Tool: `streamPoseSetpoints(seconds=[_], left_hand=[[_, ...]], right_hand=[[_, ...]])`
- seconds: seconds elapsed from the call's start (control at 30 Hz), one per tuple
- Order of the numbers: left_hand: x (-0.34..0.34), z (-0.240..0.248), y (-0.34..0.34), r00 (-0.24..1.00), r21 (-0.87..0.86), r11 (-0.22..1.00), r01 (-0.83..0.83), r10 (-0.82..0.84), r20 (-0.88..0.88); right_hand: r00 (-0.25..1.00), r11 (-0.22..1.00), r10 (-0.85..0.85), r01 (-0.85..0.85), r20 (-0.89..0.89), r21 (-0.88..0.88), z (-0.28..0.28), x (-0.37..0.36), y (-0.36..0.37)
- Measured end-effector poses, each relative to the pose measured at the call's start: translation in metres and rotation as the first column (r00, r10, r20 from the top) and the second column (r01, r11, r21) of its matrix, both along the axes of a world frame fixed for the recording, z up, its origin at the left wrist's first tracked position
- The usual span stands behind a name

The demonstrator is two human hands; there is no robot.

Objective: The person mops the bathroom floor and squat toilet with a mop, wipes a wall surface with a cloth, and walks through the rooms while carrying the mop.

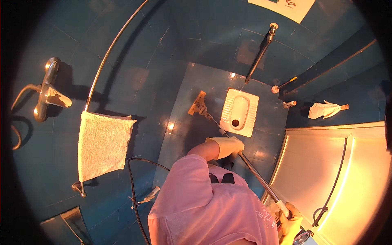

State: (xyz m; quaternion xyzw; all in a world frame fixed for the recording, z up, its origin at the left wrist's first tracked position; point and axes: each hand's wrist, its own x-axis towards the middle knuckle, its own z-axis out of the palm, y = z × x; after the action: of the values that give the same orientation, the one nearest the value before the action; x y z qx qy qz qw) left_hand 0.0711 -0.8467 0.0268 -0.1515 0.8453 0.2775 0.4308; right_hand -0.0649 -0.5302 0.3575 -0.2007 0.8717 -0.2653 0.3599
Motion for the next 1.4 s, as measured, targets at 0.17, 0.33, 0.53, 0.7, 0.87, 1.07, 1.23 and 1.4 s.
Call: streamPoseSetpoints(seconds=[0.17,0.33,0.53,0.7,0.87,1.07,1.23,1.4], left_hand=[[0.029,-0.07,-0.023,1.0,-0.008,1.0,0.009,-0.008,0.018],[0.113,-0.016,-0.074,0.905,-0.074,0.922,-0.38,0.355,-0.234],[0.16,0.029,-0.113,0.732,-0.106,0.769,-0.63,0.543,-0.412],[0.142,-0.138,-0.171,0.827,-0.216,0.819,-0.531,0.557,0.079],[0.139,-0.175,-0.105,-0.568,0.258,-0.551,-0.793,0.823,0.012],[0.161,-0.066,0.011,0.804,-0.301,0.747,-0.593,0.527,-0.277],[0.183,-0.063,0.149,0.69,-0.182,0.678,-0.712,0.629,-0.359],[0.167,-0.069,0.26,0.764,-0.256,0.721,-0.644,0.593,-0.254]], right_hand=[[0.953,0.982,0.183,-0.166,-0.243,0.086,-0.032,0.053,-0.033],[0.995,0.993,0.068,-0.061,-0.069,0.103,-0.078,0.087,-0.073],[0.997,0.999,-0.029,0.031,0.074,-0.025,-0.108,0.119,-0.119],[0.986,0.996,0.088,-0.089,0.141,0.005,-0.126,0.155,-0.149],[0.957,0.958,0.273,-0.28,0.1,0.065,-0.133,0.155,-0.151],[0.827,0.833,0.554,-0.549,-0.095,0.074,-0.097,0.114,-0.079],[0.804,0.771,0.593,-0.586,0.056,0.248,-0.065,0.081,-0.001],[0.772,0.767,0.635,-0.632,0.006,0.113,-0.077,0.052,0.106]])
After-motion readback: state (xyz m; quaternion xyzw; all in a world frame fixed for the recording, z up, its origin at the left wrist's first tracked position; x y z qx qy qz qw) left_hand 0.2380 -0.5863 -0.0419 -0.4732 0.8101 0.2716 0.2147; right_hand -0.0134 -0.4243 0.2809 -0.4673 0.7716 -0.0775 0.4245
